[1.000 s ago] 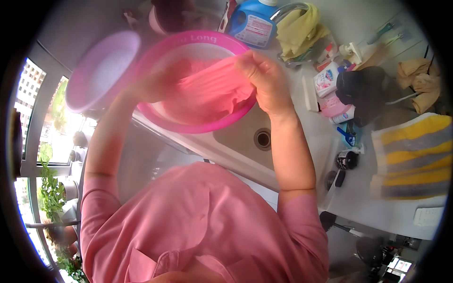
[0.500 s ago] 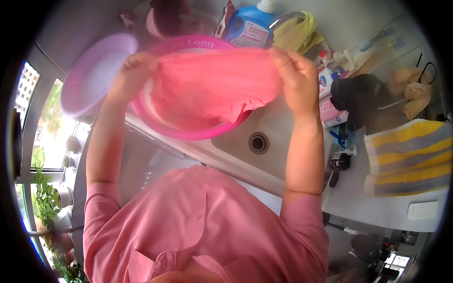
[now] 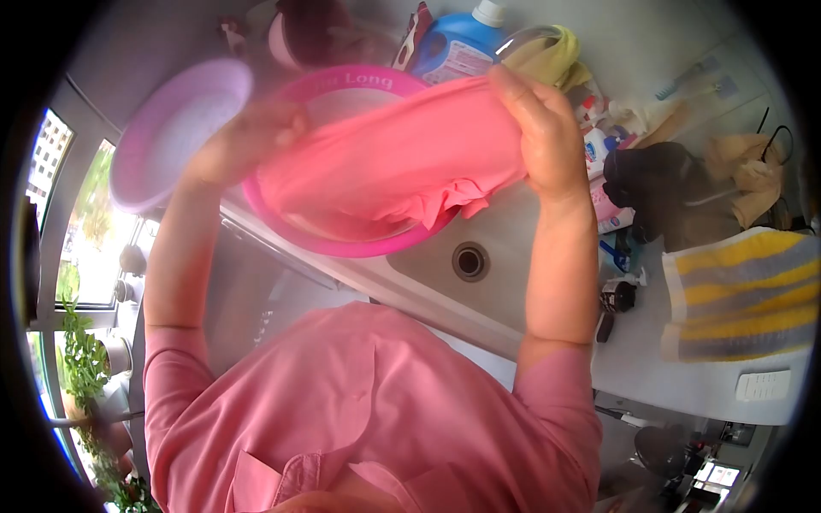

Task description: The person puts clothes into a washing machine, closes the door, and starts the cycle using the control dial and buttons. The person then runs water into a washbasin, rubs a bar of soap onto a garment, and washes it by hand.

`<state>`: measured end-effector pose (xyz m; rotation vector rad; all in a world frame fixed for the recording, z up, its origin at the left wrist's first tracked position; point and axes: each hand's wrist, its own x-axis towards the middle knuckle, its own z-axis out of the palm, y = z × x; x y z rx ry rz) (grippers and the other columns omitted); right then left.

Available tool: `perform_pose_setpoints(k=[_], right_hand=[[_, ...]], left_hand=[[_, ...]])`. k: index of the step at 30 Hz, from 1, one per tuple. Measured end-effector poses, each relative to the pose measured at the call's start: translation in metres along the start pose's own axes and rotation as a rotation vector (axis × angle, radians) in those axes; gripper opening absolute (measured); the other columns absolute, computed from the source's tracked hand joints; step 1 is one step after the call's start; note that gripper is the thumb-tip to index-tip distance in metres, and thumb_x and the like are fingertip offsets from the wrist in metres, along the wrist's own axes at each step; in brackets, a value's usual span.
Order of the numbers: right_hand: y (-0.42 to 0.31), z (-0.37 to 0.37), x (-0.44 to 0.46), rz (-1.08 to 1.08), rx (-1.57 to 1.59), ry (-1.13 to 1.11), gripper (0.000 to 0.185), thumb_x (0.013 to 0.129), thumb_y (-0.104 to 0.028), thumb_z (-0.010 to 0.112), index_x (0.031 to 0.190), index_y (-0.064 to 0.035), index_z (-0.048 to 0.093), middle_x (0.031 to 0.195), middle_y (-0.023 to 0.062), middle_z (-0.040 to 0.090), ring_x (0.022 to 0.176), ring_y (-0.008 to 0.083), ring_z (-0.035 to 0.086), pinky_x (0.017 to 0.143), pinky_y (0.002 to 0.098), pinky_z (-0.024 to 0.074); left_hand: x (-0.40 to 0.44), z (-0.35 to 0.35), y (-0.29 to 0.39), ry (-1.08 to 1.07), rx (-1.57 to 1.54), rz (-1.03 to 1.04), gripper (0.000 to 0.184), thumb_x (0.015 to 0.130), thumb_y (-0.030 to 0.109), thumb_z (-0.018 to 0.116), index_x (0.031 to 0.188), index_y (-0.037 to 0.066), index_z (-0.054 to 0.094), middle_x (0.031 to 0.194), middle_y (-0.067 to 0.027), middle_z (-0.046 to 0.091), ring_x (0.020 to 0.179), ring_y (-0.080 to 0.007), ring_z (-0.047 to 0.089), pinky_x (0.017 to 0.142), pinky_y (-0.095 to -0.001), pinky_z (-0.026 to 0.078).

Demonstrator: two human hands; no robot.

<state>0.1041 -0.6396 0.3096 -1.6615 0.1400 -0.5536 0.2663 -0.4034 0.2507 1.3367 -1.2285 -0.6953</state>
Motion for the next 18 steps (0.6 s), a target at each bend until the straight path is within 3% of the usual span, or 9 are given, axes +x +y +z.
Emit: perform_pose_setpoints(k=[1,3,5,7,10,11,13,15,18], right_hand=[[0.0,-0.002,0.004,0.0,0.001,-0.002,0.028,0.087,-0.028,0.051,0.083,-0.0018,0.058,0.072,-0.0077,0.047,0.068,0.0014,0.04,0.063,0.0165,0.0314],[0.001,-0.01,0.019,-0.051,0.034,-0.191,0.026,0.086,-0.028,0.052,0.083,-0.0022,0.059,0.07,-0.0067,0.05,0.064,0.0017,0.043,0.059,0.0167,0.0338],[-0.017,0.018,0.025,-0.115,0.059,-0.175,0.026,0.086,-0.027,0.053,0.082,-0.0021,0.059,0.071,-0.0052,0.052,0.062,0.0025,0.046,0.057,0.0173,0.036],[0.0,0.012,0.065,0.03,0.065,-0.151,0.024,0.085,-0.017,0.052,0.102,-0.0016,0.058,0.096,0.003,0.06,0.086,0.0098,0.055,0.077,0.0226,0.0422],[0.051,0.028,0.11,0.006,0.058,-0.298,0.026,0.084,-0.025,0.055,0.082,-0.0002,0.061,0.072,0.0011,0.06,0.063,0.0071,0.055,0.057,0.0205,0.0439],[0.063,0.028,0.114,0.113,0.037,-0.328,0.026,0.083,-0.027,0.057,0.087,-0.0019,0.062,0.079,-0.0015,0.06,0.069,0.0069,0.055,0.064,0.0194,0.0431],[0.088,0.027,0.117,0.084,-0.335,-0.373,0.028,0.081,-0.031,0.06,0.078,-0.0035,0.063,0.069,-0.0035,0.056,0.06,0.006,0.05,0.057,0.0195,0.04],[0.112,0.033,0.111,-0.007,-0.339,-0.412,0.03,0.08,-0.033,0.06,0.072,-0.0048,0.062,0.063,-0.0048,0.052,0.055,0.0051,0.046,0.052,0.0195,0.037],[0.116,0.029,0.091,0.149,-0.268,-0.422,0.032,0.079,-0.035,0.06,0.076,-0.0032,0.062,0.064,-0.0022,0.054,0.058,0.0061,0.048,0.055,0.0213,0.0387]], left_hand=[[-0.001,-0.002,0.001,0.002,0.001,-0.001,0.024,0.083,0.024,0.054,0.078,0.001,0.051,0.067,0.0023,0.048,0.061,-0.0034,0.043,0.058,-0.0176,0.036],[-0.002,-0.005,0.002,-0.286,-0.306,-0.062,0.03,0.084,0.027,0.051,0.084,-0.003,0.051,0.07,0.0001,0.05,0.063,-0.0051,0.044,0.059,-0.0191,0.037],[0.013,0.007,-0.022,-0.247,-0.568,-0.068,0.03,0.085,0.028,0.05,0.085,-0.002,0.051,0.071,-0.0002,0.049,0.064,-0.0057,0.044,0.06,-0.0197,0.036],[0.031,0.032,-0.052,-0.133,-0.917,-0.043,0.03,0.085,0.028,0.05,0.086,-0.002,0.05,0.073,-0.0005,0.049,0.065,-0.0063,0.044,0.061,-0.0203,0.036],[0.045,0.066,-0.077,-0.007,-1.312,0.047,0.03,0.085,0.029,0.049,0.088,-0.002,0.05,0.075,-0.0009,0.048,0.067,-0.0071,0.044,0.063,-0.0211,0.036],[0.046,0.071,-0.077,0.02,-1.376,0.08,0.031,0.085,0.029,0.049,0.089,-0.001,0.049,0.076,-0.0011,0.048,0.068,-0.0074,0.044,0.063,-0.0214,0.036],[0.045,0.074,-0.078,0.055,-1.44,0.128,0.031,0.085,0.029,0.048,0.09,-0.001,0.049,0.077,-0.0014,0.048,0.07,-0.0079,0.043,0.064,-0.0219,0.035],[0.04,0.078,-0.077,0.082,-1.482,0.165,0.031,0.085,0.03,0.048,0.091,-0.001,0.048,0.079,-0.0017,0.048,0.071,-0.0085,0.043,0.065,-0.0225,0.035],[0.034,0.086,-0.077,0.103,-1.538,0.196,0.032,0.085,0.031,0.047,0.093,0.0,0.048,0.081,-0.0021,0.047,0.073,-0.0093,0.043,0.067,-0.0234,0.035]])
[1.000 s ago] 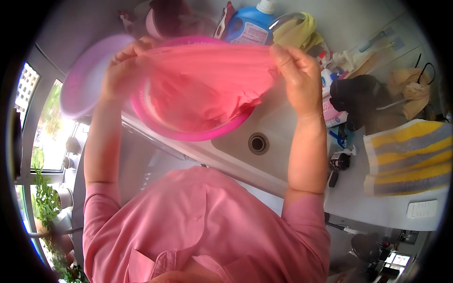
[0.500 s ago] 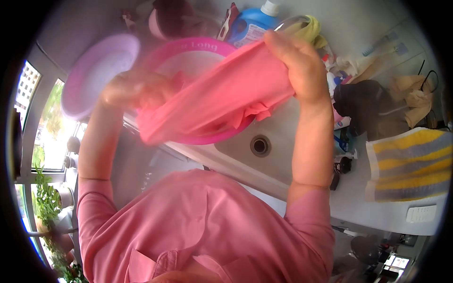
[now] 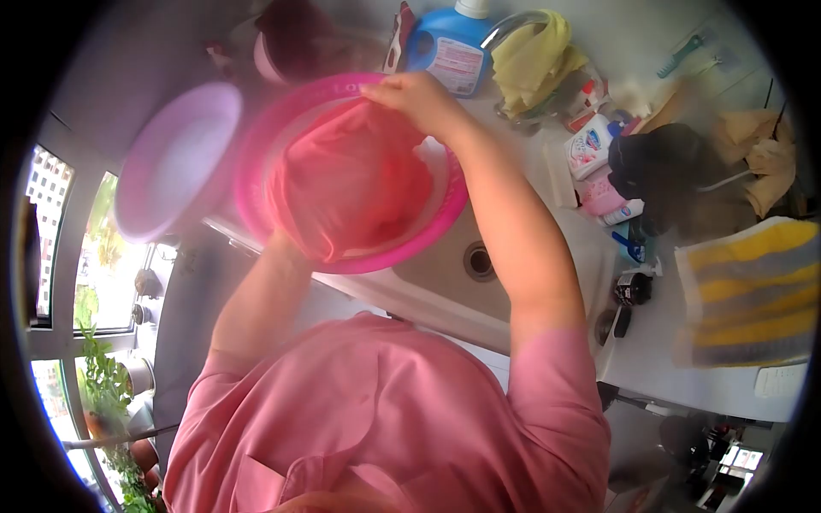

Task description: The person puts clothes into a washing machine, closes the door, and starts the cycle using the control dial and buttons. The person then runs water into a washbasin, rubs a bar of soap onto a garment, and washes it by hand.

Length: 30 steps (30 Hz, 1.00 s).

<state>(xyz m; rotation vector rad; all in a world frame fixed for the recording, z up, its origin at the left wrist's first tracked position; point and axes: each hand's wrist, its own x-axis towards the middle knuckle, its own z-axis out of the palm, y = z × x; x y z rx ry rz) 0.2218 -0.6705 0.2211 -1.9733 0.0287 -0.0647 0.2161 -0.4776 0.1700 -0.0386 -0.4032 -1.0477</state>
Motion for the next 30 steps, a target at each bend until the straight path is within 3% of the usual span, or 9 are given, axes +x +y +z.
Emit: perform_pose_setpoints(k=[3,6,10,13,17,18,21,26,30], right_hand=[[0.017,0.002,-0.006,0.035,0.119,0.058,0.034,0.078,-0.037,0.059,0.082,-0.0032,0.063,0.07,0.0009,0.057,0.064,0.0088,0.051,0.059,0.0235,0.0409],[0.014,-0.006,-0.029,0.111,-0.131,0.118,0.032,0.083,-0.032,0.054,0.094,-0.0029,0.061,0.082,0.0024,0.061,0.078,0.0081,0.053,0.07,0.0227,0.0407],[0.033,-0.026,-0.084,-0.03,-0.224,0.521,0.024,0.081,-0.022,0.056,0.094,-0.0023,0.06,0.09,0.0072,0.061,0.086,0.0149,0.056,0.077,0.0266,0.0415],[0.095,-0.069,-0.128,-0.037,-0.644,0.875,0.022,0.077,-0.016,0.056,0.094,-0.0019,0.058,0.098,0.0134,0.057,0.096,0.0276,0.053,0.083,0.0338,0.0405],[0.166,-0.118,-0.188,0.106,-1.13,0.872,0.037,0.074,-0.017,0.06,0.106,-0.0036,0.05,0.106,0.016,0.052,0.104,0.0316,0.045,0.088,0.0385,0.0359],[0.152,-0.111,-0.193,0.237,-1.051,0.87,0.043,0.072,-0.02,0.062,0.109,-0.0035,0.047,0.107,0.0171,0.051,0.104,0.0336,0.045,0.088,0.0398,0.0362],[0.162,-0.108,-0.2,0.261,-1.208,0.869,0.048,0.071,-0.024,0.063,0.11,-0.0022,0.046,0.111,0.0192,0.049,0.106,0.035,0.043,0.09,0.0407,0.0351],[0.177,-0.116,-0.181,0.658,-1.078,0.659,0.064,0.071,-0.037,0.063,0.119,-0.0003,0.043,0.119,0.0222,0.045,0.114,0.0342,0.039,0.094,0.0408,0.0319],[0.178,-0.125,-0.179,0.42,-1.139,0.655,0.063,0.071,-0.038,0.063,0.117,-0.0003,0.043,0.118,0.0221,0.046,0.112,0.0345,0.042,0.092,0.0409,0.0346]], left_hand=[[-0.007,0.0,-0.011,-0.006,-0.047,0.021,0.032,0.085,0.031,0.046,0.094,0.0,0.047,0.083,-0.0025,0.047,0.075,-0.0102,0.042,0.068,-0.0242,0.034],[-0.014,0.001,-0.016,-0.006,-0.063,0.035,0.033,0.086,0.032,0.046,0.096,0.001,0.046,0.086,-0.003,0.046,0.077,-0.011,0.042,0.07,-0.0251,0.034],[-0.014,-0.001,-0.016,-0.007,-0.058,0.039,0.034,0.086,0.033,0.045,0.098,0.001,0.045,0.089,-0.0035,0.045,0.08,-0.0121,0.042,0.072,-0.0262,0.034],[-0.014,-0.002,-0.019,-0.013,-0.046,0.034,0.034,0.086,0.033,0.044,0.1,0.002,0.044,0.091,-0.004,0.045,0.082,-0.0129,0.041,0.073,-0.027,0.033],[-0.012,-0.003,-0.023,-0.014,-0.009,0.02,0.036,0.086,0.034,0.043,0.102,0.003,0.043,0.094,-0.0046,0.044,0.085,-0.0141,0.041,0.075,-0.0282,0.033],[-0.012,-0.004,-0.024,-0.009,-0.004,0.017,0.036,0.086,0.035,0.043,0.103,0.003,0.043,0.095,-0.0047,0.044,0.086,-0.0143,0.041,0.076,-0.0284,0.033],[-0.018,-0.003,-0.023,0.008,0.035,0.017,0.037,0.086,0.035,0.042,0.104,0.003,0.042,0.097,-0.0051,0.044,0.088,-0.0152,0.04,0.078,-0.0293,0.032],[-0.024,-0.005,-0.022,0.038,0.073,0.023,0.038,0.087,0.036,0.041,0.107,0.004,0.041,0.101,-0.0059,0.043,0.091,-0.0166,0.04,0.08,-0.0307,0.032],[-0.026,-0.004,-0.023,0.046,0.095,0.025,0.04,0.087,0.037,0.04,0.11,0.005,0.04,0.104,-0.0065,0.042,0.094,-0.0177,0.039,0.082,-0.0318,0.031]])
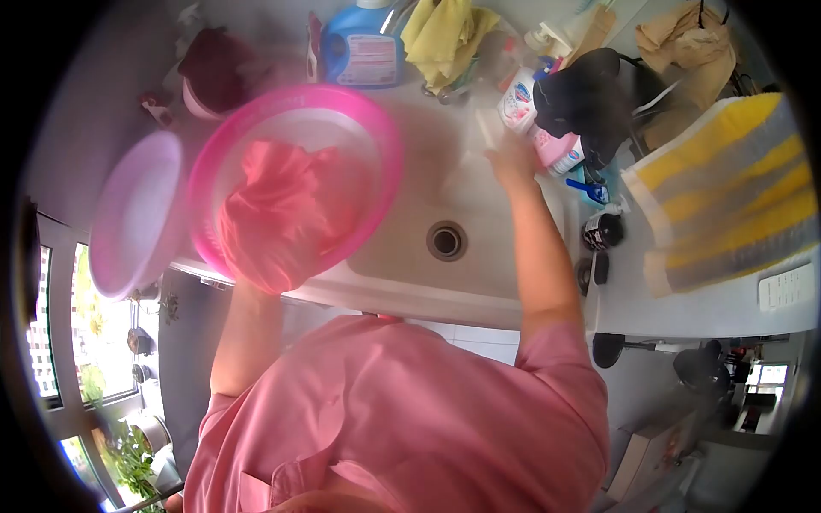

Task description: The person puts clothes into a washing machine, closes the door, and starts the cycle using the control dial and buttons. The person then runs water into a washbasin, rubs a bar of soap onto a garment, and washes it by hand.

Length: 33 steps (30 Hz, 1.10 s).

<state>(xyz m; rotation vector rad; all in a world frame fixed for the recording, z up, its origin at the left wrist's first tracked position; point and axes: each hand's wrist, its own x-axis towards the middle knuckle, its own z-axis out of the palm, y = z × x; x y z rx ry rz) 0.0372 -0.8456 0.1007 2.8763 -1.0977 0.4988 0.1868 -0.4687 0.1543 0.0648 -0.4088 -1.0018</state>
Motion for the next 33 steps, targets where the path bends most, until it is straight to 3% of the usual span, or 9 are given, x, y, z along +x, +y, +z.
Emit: perform_pose_setpoints(k=[9,11,13,15,17,20,25,28,33], right_hand=[[-0.012,-0.035,0.041,0.209,-0.022,-0.441,0.064,0.065,-0.031,0.064,0.115,0.0013,0.041,0.098,0.0202,0.057,0.089,0.0323,0.057,0.074,0.0422,0.0454],[0.003,-0.027,0.057,0.373,0.352,-0.621,0.056,0.063,-0.032,0.064,0.106,0.0003,0.05,0.093,0.0172,0.059,0.086,0.028,0.058,0.073,0.0383,0.0462],[-0.024,-0.065,0.028,0.51,0.454,-0.368,0.041,0.067,-0.034,0.061,0.091,-0.0014,0.06,0.089,0.0134,0.06,0.08,0.0239,0.059,0.07,0.0367,0.0472],[-0.006,-0.049,0.02,0.658,1.666,-0.374,0.039,0.07,-0.037,0.057,0.093,-0.0061,0.062,0.092,0.0112,0.06,0.08,0.0245,0.059,0.068,0.0387,0.0472],[0.006,-0.047,0.006,0.022,1.09,-0.443,0.049,0.074,-0.038,0.05,0.11,-0.0045,0.052,0.097,0.0135,0.058,0.083,0.0265,0.057,0.065,0.0403,0.0467],[-0.033,-0.063,-0.022,0.345,2.051,-0.738,0.054,0.079,-0.04,0.043,0.11,0.0044,0.045,0.094,0.0179,0.056,0.072,0.0247,0.057,0.056,0.0334,0.045],[-0.107,-0.101,-0.043,0.155,1.956,-0.795,0.047,0.084,-0.038,0.041,0.11,0.001,0.045,0.081,0.0109,0.052,0.059,0.018,0.049,0.048,0.0311,0.0399],[-0.143,-0.126,-0.042,-0.227,1.607,-0.71,0.046,0.088,-0.038,0.041,0.113,-0.0004,0.044,0.083,0.0083,0.053,0.057,0.0137,0.049,0.048,0.0267,0.0399],[-0.251,-0.144,-0.073,-0.625,0.825,0.162,0.043,0.081,-0.019,0.058,0.118,-0.0057,0.041,0.099,0.0146,0.052,0.088,0.0257,0.054,0.076,0.0335,0.0437]], left_hand=[[0.005,0.002,-0.003,-0.005,0.0,0.0,0.043,0.087,0.039,0.038,0.115,0.006,0.038,0.11,-0.0078,0.041,0.1,-0.0202,0.038,0.087,-0.0344,0.03],[0.004,0.002,-0.002,-0.007,-0.005,0.001,0.044,0.087,0.04,0.037,0.116,0.007,0.038,0.112,-0.0081,0.04,0.102,-0.0208,0.038,0.088,-0.0349,0.03],[0.003,0.001,-0.002,-0.005,-0.008,0.001,0.044,0.087,0.04,0.037,0.117,0.007,0.037,0.113,-0.0083,0.04,0.103,-0.0213,0.038,0.089,-0.0355,0.03],[0.004,0.0,-0.002,-0.004,-0.016,0.002,0.045,0.087,0.041,0.036,0.118,0.007,0.037,0.115,-0.0086,0.04,0.105,-0.0219,0.038,0.09,-0.0361,0.03],[0.004,-0.001,-0.002,-0.01,-0.028,0.0,0.046,0.088,0.041,0.036,0.119,0.008,0.036,0.116,-0.0089,0.039,0.106,-0.0224,0.038,0.091,-0.0366,0.029],[0.005,0.001,-0.004,-0.014,-0.044,-0.002,0.047,0.088,0.042,0.035,0.121,0.008,0.035,0.119,-0.0094,0.039,0.108,-0.0233,0.037,0.092,-0.0375,0.029],[0.006,0.005,-0.004,-0.023,-0.117,0.019,0.049,0.088,0.043,0.034,0.124,0.009,0.034,0.122,-0.0101,0.038,0.112,-0.0247,0.037,0.095,-0.0389,0.028],[0.002,0.008,-0.001,-0.034,-0.15,0.052,0.051,0.088,0.043,0.033,0.125,0.009,0.033,0.125,-0.0105,0.037,0.114,-0.0255,0.036,0.097,-0.0397,0.028],[0.0,0.009,0.004,-0.043,-0.209,0.116,0.053,0.088,0.045,0.032,0.128,0.01,0.032,0.128,-0.0112,0.037,0.117,-0.0269,0.036,0.099,-0.0411,0.027]])
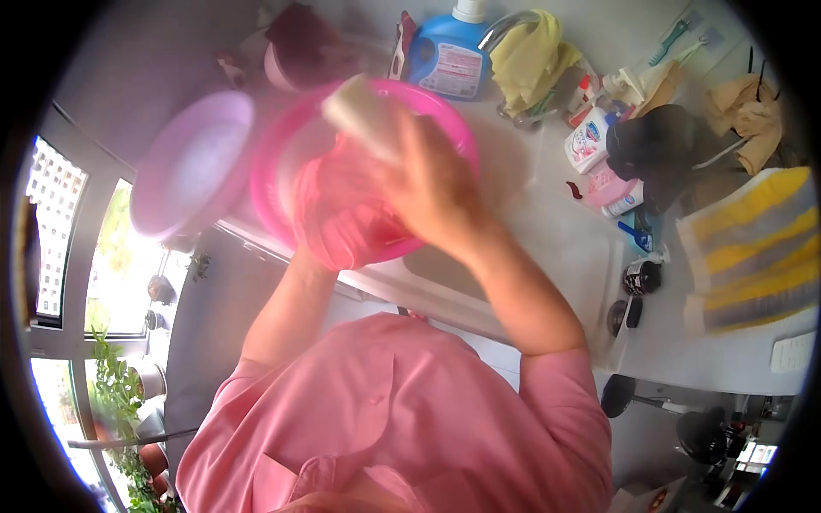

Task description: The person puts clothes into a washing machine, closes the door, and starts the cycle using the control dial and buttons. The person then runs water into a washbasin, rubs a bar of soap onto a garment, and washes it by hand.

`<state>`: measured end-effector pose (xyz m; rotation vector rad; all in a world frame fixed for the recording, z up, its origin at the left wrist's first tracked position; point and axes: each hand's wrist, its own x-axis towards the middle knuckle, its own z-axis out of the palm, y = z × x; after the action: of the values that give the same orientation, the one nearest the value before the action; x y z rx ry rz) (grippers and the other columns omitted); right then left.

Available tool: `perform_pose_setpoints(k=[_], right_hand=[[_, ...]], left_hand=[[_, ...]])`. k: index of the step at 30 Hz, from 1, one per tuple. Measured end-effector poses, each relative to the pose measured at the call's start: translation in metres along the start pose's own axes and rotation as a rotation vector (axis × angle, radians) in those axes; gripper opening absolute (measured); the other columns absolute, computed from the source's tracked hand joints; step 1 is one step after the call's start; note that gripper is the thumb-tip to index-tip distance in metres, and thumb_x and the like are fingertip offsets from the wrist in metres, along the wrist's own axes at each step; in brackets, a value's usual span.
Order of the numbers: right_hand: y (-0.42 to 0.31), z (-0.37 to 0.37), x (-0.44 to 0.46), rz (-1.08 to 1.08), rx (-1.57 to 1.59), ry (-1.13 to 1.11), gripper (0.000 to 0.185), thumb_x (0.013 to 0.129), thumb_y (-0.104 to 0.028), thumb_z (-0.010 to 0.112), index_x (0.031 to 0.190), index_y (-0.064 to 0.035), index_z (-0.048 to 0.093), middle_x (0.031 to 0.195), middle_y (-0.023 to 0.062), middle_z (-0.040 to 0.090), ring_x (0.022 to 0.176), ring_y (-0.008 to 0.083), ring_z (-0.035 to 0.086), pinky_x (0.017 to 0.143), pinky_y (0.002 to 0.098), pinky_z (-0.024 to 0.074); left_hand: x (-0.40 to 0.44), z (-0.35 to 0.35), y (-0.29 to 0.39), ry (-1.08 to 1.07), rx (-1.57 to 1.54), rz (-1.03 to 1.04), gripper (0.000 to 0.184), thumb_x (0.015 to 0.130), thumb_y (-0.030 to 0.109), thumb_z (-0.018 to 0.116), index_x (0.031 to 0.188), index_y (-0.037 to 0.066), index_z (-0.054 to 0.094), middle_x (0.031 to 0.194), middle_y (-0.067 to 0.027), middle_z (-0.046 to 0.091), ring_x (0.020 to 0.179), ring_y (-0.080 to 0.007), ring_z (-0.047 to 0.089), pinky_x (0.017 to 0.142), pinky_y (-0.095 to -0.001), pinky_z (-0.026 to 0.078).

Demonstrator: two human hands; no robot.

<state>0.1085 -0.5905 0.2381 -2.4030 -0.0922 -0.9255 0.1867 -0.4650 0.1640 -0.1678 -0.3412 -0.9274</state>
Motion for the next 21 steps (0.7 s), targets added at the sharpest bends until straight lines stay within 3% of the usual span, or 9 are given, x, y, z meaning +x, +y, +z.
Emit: perform_pose_setpoints(k=[7,10,12,13,14,16,18,20,21], right_hand=[[-0.019,0.074,-0.005,-0.135,0.118,-0.027,0.056,0.074,-0.028,0.065,0.108,0.0054,0.037,0.116,0.0248,0.036,0.114,0.0439,0.034,0.096,0.0479,0.0291],[0.003,0.069,0.023,-0.04,0.059,0.049,0.056,0.077,-0.035,0.061,0.106,0.007,0.037,0.103,0.0264,0.047,0.099,0.0411,0.048,0.08,0.0433,0.042],[0.005,0.053,0.032,0.337,0.257,-0.055,0.054,0.077,-0.035,0.061,0.101,0.0066,0.038,0.091,0.0252,0.054,0.082,0.0401,0.055,0.069,0.0436,0.045],[0.011,0.066,0.023,0.245,0.127,-0.007,0.05,0.077,-0.036,0.06,0.096,0.0048,0.039,0.087,0.0247,0.056,0.076,0.0405,0.056,0.064,0.0449,0.0459],[0.009,0.07,0.012,0.249,0.121,0.007,0.05,0.077,-0.036,0.06,0.096,0.0048,0.039,0.087,0.0247,0.056,0.076,0.0405,0.056,0.064,0.0449,0.0459],[-0.013,0.071,-0.015,-0.123,-0.082,0.118,0.053,0.078,-0.035,0.06,0.105,0.0049,0.038,0.105,0.0291,0.046,0.095,0.0405,0.05,0.078,0.0444,0.0419],[-0.013,0.064,-0.024,-0.134,-0.096,0.039,0.054,0.079,-0.034,0.059,0.108,0.0047,0.037,0.11,0.0283,0.041,0.101,0.0405,0.046,0.083,0.0443,0.0384],[0.004,0.058,-0.013,0.022,0.049,-0.051,0.052,0.08,-0.034,0.057,0.109,0.0042,0.036,0.106,0.0264,0.046,0.095,0.0415,0.05,0.079,0.0448,0.0413],[0.009,0.054,-0.003,0.228,0.145,-0.051,0.052,0.081,-0.033,0.056,0.111,0.0038,0.034,0.103,0.0246,0.049,0.088,0.0426,0.052,0.073,0.0448,0.0439]], left_hand=[[0.003,0.01,-0.015,-0.061,0.107,0.072,0.052,0.09,0.042,0.03,0.131,0.011,0.03,0.133,-0.0116,0.034,0.121,-0.0278,0.034,0.101,-0.042,0.027],[-0.008,0.003,-0.011,-0.184,0.059,0.03,0.048,0.092,0.034,0.029,0.133,0.01,0.026,0.134,-0.012,0.03,0.122,-0.0278,0.032,0.102,-0.0404,0.027],[-0.007,-0.011,-0.001,0.192,0.22,0.013,0.048,0.092,0.034,0.028,0.132,0.008,0.025,0.134,-0.0127,0.03,0.121,-0.0281,0.032,0.102,-0.039,0.026],[-0.008,-0.014,0.001,0.052,0.308,0.021,0.048,0.091,0.034,0.03,0.131,0.007,0.026,0.132,-0.0128,0.033,0.12,-0.0277,0.034,0.102,-0.0386,0.026],[-0.008,-0.017,0.001,-0.092,0.395,0.027,0.048,0.091,0.034,0.033,0.13,0.006,0.028,0.129,-0.0129,0.036,0.119,-0.0273,0.035,0.102,-0.0382,0.026],[-0.001,-0.015,-0.005,-0.078,0.435,0.026,0.048,0.091,0.034,0.033,0.13,0.006,0.028,0.129,-0.0127,0.036,0.119,-0.0272,0.035,0.102,-0.0381,0.026],[-0.003,-0.012,-0.009,-0.016,0.516,0.036,0.049,0.091,0.035,0.033,0.13,0.006,0.028,0.129,-0.0123,0.037,0.118,-0.0269,0.035,0.102,-0.038,0.026],[-0.005,-0.005,-0.012,0.041,0.601,0.054,0.05,0.091,0.035,0.034,0.13,0.006,0.028,0.128,-0.0118,0.037,0.118,-0.0267,0.036,0.101,-0.0378,0.026],[-0.001,0.005,-0.021,-0.206,0.249,-0.102,0.05,0.09,0.037,0.035,0.13,0.006,0.029,0.127,-0.0109,0.039,0.117,-0.0259,0.037,0.101,-0.0373,0.027]])
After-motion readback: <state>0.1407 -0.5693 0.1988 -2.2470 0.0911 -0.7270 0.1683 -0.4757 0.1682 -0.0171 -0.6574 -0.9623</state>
